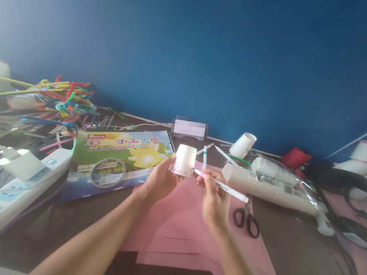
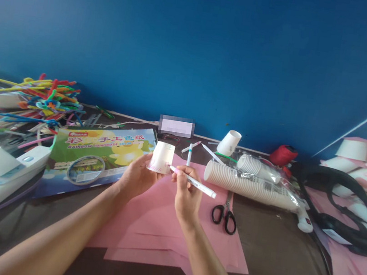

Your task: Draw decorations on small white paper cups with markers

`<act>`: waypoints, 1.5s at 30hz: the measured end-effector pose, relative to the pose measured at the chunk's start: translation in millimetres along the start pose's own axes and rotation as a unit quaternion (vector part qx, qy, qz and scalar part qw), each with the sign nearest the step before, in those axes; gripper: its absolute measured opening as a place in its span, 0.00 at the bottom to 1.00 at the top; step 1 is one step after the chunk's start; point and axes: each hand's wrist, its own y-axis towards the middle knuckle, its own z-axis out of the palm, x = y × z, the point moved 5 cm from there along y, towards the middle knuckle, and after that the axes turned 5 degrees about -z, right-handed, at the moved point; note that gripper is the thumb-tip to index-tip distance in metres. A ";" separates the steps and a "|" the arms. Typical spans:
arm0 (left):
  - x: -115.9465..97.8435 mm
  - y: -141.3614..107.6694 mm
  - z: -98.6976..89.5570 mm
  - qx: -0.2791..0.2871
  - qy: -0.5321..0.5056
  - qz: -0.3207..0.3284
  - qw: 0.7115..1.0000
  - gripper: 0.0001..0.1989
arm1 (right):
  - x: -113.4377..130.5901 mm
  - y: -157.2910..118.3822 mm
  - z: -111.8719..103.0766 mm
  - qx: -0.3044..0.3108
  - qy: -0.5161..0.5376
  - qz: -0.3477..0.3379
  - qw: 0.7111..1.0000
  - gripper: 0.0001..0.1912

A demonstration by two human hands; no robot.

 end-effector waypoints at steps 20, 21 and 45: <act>-0.8 -0.2 1.0 -0.011 0.024 0.023 0.999 0.16 | 2.3 -0.5 3.0 0.020 0.011 0.008 1.000 0.08; -0.5 -0.6 1.7 -0.010 0.027 0.019 0.999 0.15 | 2.4 -0.4 3.1 0.021 0.011 0.009 1.000 0.08; -1.1 2.2 -4.6 -0.047 0.010 0.027 0.998 0.19 | 1.2 -0.3 0.0 0.020 0.053 0.023 0.998 0.07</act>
